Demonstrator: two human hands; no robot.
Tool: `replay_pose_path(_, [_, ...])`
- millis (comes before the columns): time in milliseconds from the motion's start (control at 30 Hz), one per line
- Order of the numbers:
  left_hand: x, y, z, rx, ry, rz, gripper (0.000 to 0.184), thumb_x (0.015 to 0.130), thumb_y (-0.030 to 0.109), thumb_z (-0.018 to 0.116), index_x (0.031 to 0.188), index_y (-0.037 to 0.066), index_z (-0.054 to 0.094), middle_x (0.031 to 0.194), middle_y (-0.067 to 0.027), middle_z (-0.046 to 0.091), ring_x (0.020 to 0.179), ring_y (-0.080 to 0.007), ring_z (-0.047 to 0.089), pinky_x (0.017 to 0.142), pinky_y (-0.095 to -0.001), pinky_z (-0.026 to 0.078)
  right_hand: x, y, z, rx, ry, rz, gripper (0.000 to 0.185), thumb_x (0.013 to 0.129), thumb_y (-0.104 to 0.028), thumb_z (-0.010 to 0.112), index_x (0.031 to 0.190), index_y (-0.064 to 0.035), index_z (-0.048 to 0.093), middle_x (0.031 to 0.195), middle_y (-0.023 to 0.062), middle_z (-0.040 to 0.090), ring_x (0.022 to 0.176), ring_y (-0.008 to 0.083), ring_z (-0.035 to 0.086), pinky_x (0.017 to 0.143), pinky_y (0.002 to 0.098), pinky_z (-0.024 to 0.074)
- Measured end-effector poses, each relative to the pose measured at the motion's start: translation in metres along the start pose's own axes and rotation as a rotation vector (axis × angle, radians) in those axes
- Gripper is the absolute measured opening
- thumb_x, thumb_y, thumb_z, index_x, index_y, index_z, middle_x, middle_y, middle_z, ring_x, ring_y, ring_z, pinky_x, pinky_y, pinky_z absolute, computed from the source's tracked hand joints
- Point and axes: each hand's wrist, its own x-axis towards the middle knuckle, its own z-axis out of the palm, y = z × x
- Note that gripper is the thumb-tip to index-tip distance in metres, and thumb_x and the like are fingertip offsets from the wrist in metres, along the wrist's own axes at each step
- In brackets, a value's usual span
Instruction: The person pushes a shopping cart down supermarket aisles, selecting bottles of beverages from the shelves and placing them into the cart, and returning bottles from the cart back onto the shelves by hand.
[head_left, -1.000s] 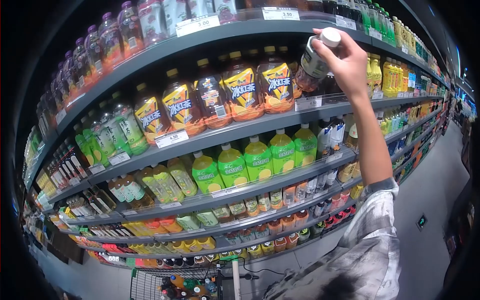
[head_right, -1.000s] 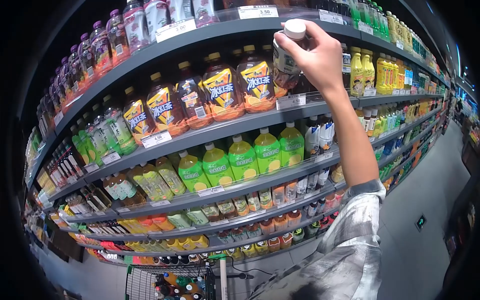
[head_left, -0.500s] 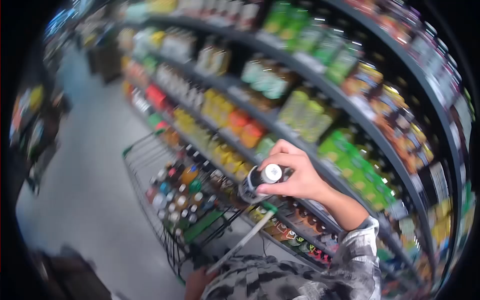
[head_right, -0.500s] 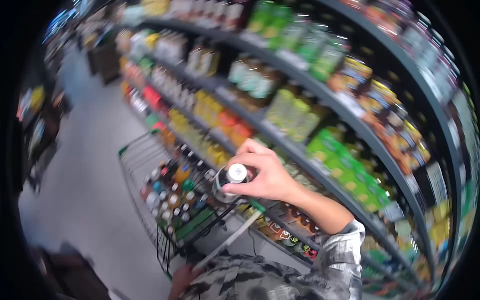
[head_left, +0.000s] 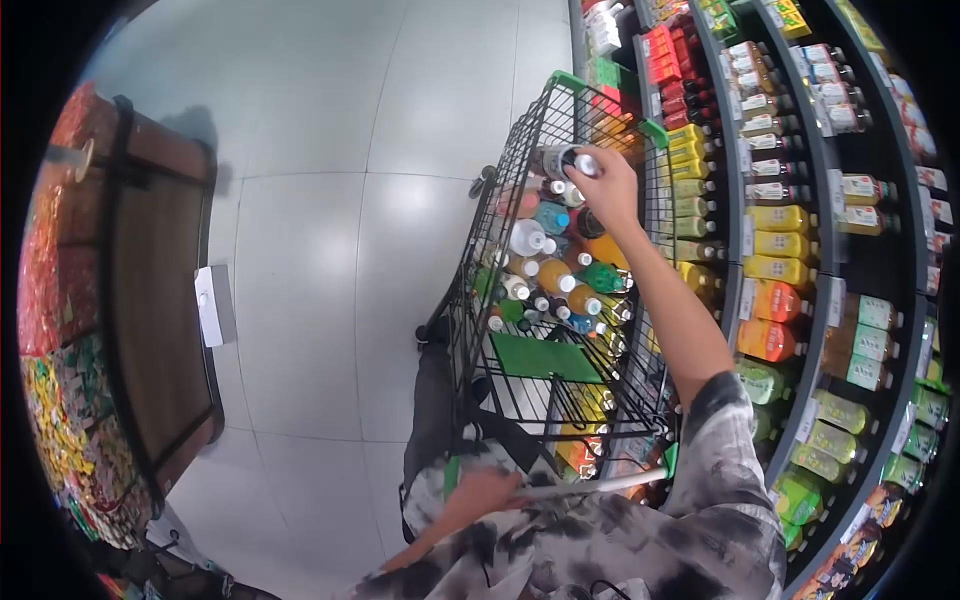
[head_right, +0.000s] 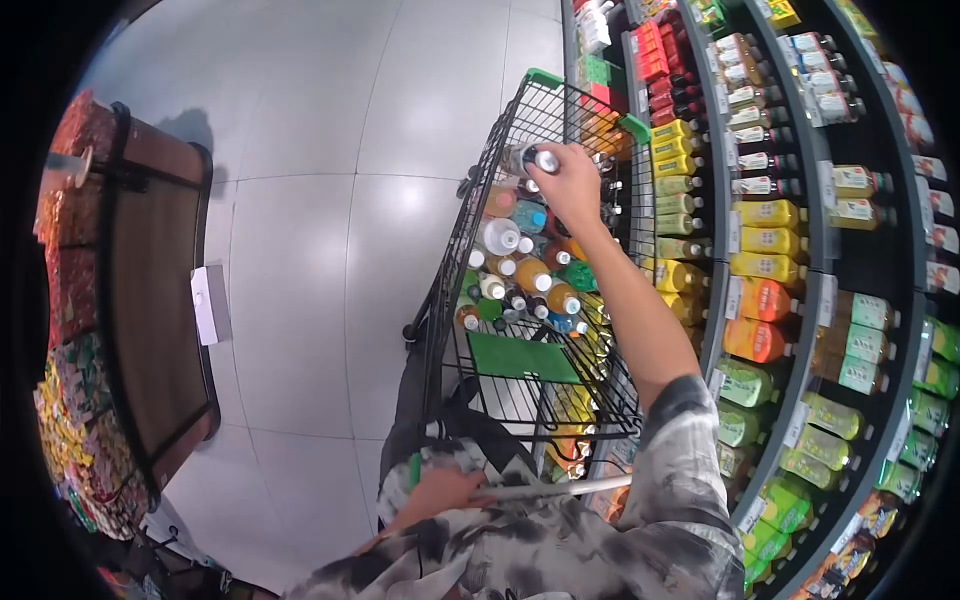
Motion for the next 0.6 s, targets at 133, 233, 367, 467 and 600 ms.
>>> replay_pose_path(133, [-0.003, 0.005, -0.001, -0.045, -0.011, -0.022, 0.034, 0.083, 0.044, 0.064, 0.089, 0.011, 0.060, 0.068, -0.0146, 0.062, 0.069, -0.0332, 0.064, 0.061, -0.0459, 0.052, 0.024, 0.055, 0.083, -0.033, 0.105, 0.063, 0.031, 0.073, -0.024, 0.077, 0.098, -0.0060, 0.069, 0.094, 0.0136, 0.066, 0.084, 0.0312, 0.065, 0.077, 0.0375, 0.0503])
replay_pose_path(233, [-0.002, 0.012, -0.013, -0.097, -0.015, -0.073, 0.028, 0.085, 0.037, 0.062, 0.091, 0.010, 0.060, 0.071, -0.0145, 0.063, 0.073, -0.0329, 0.064, 0.061, -0.0449, 0.052, 0.028, 0.074, 0.114, 0.105, 0.019, 0.386, 0.037, 0.076, -0.030, 0.075, 0.099, -0.0025, 0.065, 0.094, 0.0200, 0.068, 0.090, 0.0356, 0.065, 0.080, 0.0422, 0.0502])
replay_pose_path(367, [0.000, 0.005, -0.005, -0.149, -0.009, -0.028, 0.028, 0.085, 0.034, 0.062, 0.098, 0.009, 0.061, 0.073, -0.0093, 0.064, 0.071, -0.0299, 0.064, 0.056, -0.0415, 0.052, 0.032, 0.103, 0.152, -0.091, -0.149, 0.297, 0.039, 0.082, -0.034, 0.067, 0.104, -0.0028, 0.059, 0.095, 0.0216, 0.067, 0.093, 0.0389, 0.064, 0.081, 0.0448, 0.0495])
replay_pose_path(467, [0.003, 0.005, -0.002, -0.209, 0.030, -0.037, 0.026, 0.084, 0.032, 0.064, 0.099, 0.010, 0.061, 0.079, -0.0082, 0.065, 0.071, -0.0296, 0.064, 0.058, -0.0396, 0.052, 0.033, 0.105, 0.166, -0.156, -0.271, 0.254, 0.037, 0.082, -0.031, 0.067, 0.103, -0.0032, 0.058, 0.093, 0.0215, 0.066, 0.091, 0.0395, 0.064, 0.081, 0.0467, 0.0491])
replay_pose_path(600, [0.003, 0.003, 0.005, -0.285, 0.076, -0.074, 0.022, 0.082, 0.027, 0.070, 0.096, 0.013, 0.061, 0.079, -0.0070, 0.063, 0.072, -0.0284, 0.063, 0.060, -0.0422, 0.051, 0.028, 0.122, 0.187, -0.228, -0.381, 0.188, 0.031, 0.084, -0.030, 0.066, 0.104, -0.0069, 0.058, 0.097, 0.0173, 0.065, 0.093, 0.0365, 0.063, 0.080, 0.0464, 0.0503])
